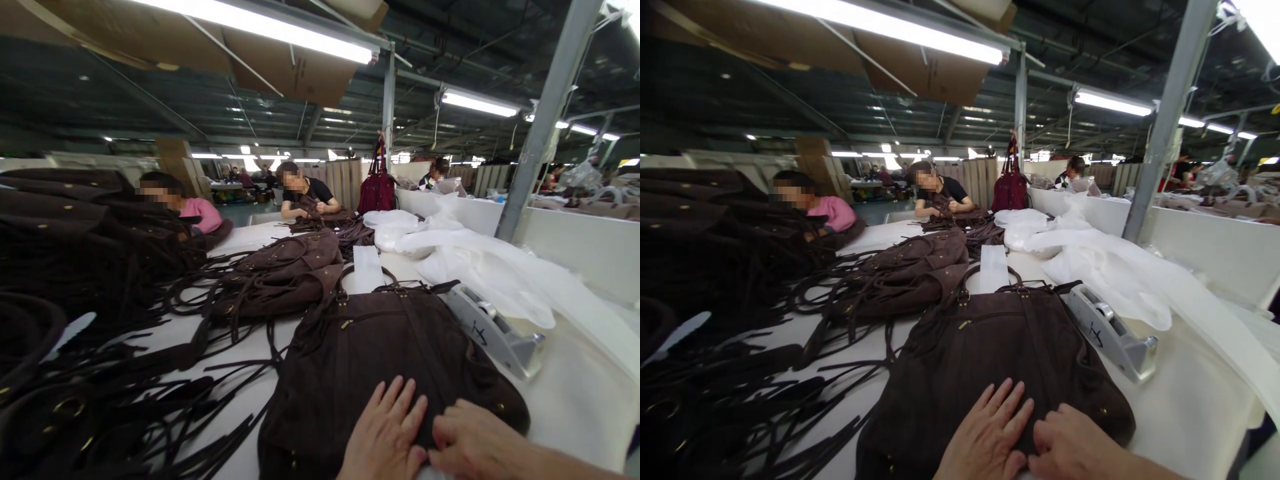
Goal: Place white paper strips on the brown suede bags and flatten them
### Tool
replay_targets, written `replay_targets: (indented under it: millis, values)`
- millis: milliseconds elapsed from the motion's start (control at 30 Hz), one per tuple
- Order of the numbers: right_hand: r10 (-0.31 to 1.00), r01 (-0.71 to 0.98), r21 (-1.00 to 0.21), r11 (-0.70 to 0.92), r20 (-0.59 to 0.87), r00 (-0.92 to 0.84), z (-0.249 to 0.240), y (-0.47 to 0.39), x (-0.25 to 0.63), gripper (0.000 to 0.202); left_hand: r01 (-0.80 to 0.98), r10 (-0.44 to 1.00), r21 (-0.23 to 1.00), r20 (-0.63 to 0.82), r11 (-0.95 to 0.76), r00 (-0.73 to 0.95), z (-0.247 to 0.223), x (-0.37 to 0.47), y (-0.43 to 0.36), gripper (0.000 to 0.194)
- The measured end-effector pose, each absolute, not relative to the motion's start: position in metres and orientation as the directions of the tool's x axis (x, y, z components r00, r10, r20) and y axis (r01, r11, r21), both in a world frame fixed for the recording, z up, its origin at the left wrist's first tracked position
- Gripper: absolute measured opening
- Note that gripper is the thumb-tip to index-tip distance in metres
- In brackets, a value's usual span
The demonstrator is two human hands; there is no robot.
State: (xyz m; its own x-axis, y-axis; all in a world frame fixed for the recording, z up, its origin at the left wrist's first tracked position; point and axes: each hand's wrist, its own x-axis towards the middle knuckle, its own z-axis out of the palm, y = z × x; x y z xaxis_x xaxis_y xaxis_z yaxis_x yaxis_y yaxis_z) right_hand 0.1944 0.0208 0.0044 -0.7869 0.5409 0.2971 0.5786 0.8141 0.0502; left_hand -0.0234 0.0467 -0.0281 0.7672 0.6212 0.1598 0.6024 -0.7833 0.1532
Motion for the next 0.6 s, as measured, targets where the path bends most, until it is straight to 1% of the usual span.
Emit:
replay_targets:
  millis: [33,100,167,200,267,300,333,367,400,467,533,600]
  values:
    - [0.557,0.569,0.015,0.822,0.185,-0.81,0.015,0.024,0.193,0.009,0.602,0.624,0.165,0.158,-0.781,0.766,-0.028,-0.023,0.047,0.064]
    - [0.549,0.549,-0.079,0.832,-0.021,-0.835,0.035,0.034,0.19,0.005,0.602,0.628,0.185,0.157,-0.777,0.762,-0.026,-0.023,0.046,0.061]
    - [0.5,0.527,-0.229,0.819,-0.167,-0.85,0.049,0.049,0.186,0.008,0.602,0.632,0.2,0.159,-0.773,0.759,-0.023,-0.022,0.046,0.06]
    - [0.478,0.53,-0.334,0.78,-0.229,-0.848,0.053,0.058,0.184,0.012,0.601,0.633,0.206,0.162,-0.772,0.757,-0.022,-0.022,0.045,0.06]
    - [0.436,0.568,-0.563,0.601,-0.365,-0.823,0.058,0.078,0.183,0.019,0.595,0.628,0.211,0.166,-0.775,0.76,-0.02,-0.021,0.044,0.06]
    - [0.413,0.588,-0.654,0.476,-0.424,-0.806,0.059,0.089,0.183,0.021,0.594,0.627,0.209,0.172,-0.777,0.76,-0.019,-0.021,0.043,0.06]
    - [0.402,0.601,-0.718,0.351,-0.464,-0.789,0.06,0.1,0.183,0.024,0.593,0.625,0.203,0.181,-0.779,0.759,-0.019,-0.021,0.042,0.06]
    - [0.413,0.604,-0.758,0.245,-0.482,-0.773,0.06,0.111,0.184,0.025,0.595,0.624,0.191,0.193,-0.781,0.757,-0.018,-0.02,0.042,0.059]
    - [0.45,0.594,-0.786,0.171,-0.474,-0.757,0.06,0.123,0.185,0.027,0.599,0.624,0.173,0.208,-0.782,0.754,-0.019,-0.02,0.042,0.059]
    - [0.583,0.546,-0.832,0.096,-0.398,-0.708,0.059,0.151,0.186,0.029,0.602,0.608,0.108,0.244,-0.791,0.755,-0.022,-0.02,0.046,0.06]
    - [0.745,0.504,-0.862,0.049,-0.304,-0.594,0.057,0.185,0.182,0.03,0.588,0.557,-0.006,0.31,-0.809,0.77,-0.031,-0.019,0.052,0.061]
    - [0.864,0.492,-0.871,0.019,-0.233,-0.446,0.054,0.224,0.173,0.027,0.581,0.468,-0.161,0.445,-0.798,0.764,-0.049,-0.017,0.059,0.055]
